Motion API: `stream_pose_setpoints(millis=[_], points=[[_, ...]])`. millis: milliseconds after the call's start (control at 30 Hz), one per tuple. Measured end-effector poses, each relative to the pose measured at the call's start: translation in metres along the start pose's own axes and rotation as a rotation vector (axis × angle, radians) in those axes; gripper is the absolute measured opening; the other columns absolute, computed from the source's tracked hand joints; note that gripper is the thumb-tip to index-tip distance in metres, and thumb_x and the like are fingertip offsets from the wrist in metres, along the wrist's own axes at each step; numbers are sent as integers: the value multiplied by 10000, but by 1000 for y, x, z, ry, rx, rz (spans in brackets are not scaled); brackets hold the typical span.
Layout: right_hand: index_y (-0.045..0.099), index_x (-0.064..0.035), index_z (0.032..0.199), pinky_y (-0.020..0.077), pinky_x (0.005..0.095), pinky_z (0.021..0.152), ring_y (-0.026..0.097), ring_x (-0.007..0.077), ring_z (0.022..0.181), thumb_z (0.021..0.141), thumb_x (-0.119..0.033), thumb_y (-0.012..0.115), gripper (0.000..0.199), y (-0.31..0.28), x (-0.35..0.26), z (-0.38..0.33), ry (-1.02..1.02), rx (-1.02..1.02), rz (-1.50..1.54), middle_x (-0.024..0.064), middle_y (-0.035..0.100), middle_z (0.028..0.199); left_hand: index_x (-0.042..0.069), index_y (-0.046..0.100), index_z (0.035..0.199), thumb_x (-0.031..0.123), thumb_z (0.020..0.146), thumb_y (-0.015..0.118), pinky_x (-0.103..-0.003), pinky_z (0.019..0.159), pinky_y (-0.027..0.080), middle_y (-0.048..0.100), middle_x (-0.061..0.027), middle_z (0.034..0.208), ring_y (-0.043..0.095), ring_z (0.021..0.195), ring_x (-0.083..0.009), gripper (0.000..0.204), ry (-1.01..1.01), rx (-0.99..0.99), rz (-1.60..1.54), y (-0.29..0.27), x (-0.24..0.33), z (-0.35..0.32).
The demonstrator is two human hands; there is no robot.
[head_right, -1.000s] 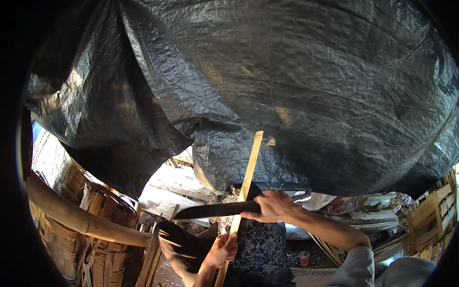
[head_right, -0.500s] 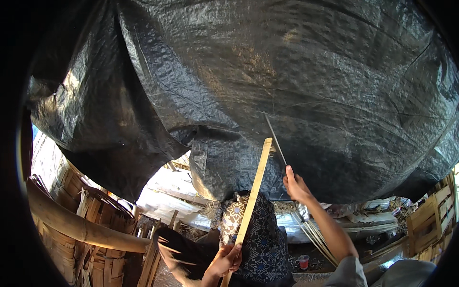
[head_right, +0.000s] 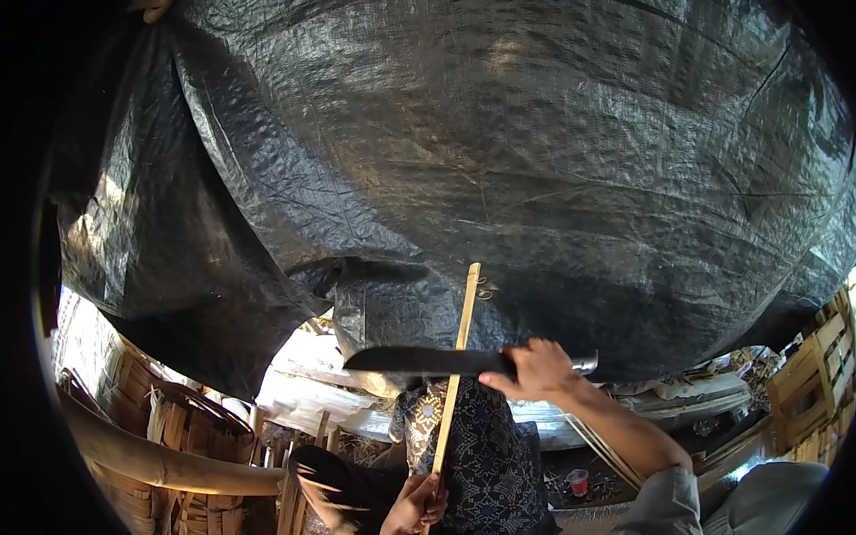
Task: The person shapes and splits bamboo strips using a knife, holding each piece by hand and slicing along its length with the blade.
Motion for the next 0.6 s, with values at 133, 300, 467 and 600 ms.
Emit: stream_pose_setpoints(millis=[133,300,467,600], points=[[654,9,801,488,481,752,609,423,809,805,-690,338,767,-38,21,43,226,76,117,287,604,735,63,398,684,307,944,439,-218,306,197,304,21,471,253,340,-53,359,25,18,0,2,-1,-3],[628,112,833,458,432,847,575,431,939,820,-685,291,865,-33,64,65,544,102,260,333,591,853,118,401,696,305,926,434,-209,296,197,337,9,511,266,353,-71,298,45,239,-140,25,-6,-10],[642,57,729,465,436,820,602,403,889,843,-661,272,815,44,40,15,497,-54,372,285,610,755,56,413,698,271,937,461,-219,311,218,338,5,482,277,333,-69,325,-31,5,-123,6,-1,-7],[566,17,669,427,415,651,567,288,648,853,-667,231,784,119,51,-53,643,-9,578,173,553,607,7,497,847,245,912,519,-208,438,349,478,-30,594,454,491,-87,247,137,19,200,1,-1,-16]])
Point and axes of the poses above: each hand's wrist, its own z-axis towards the middle knuckle, its own y-axis out of the palm, x = y × z, the point moved 1 cm from there along z, towards the middle knuckle
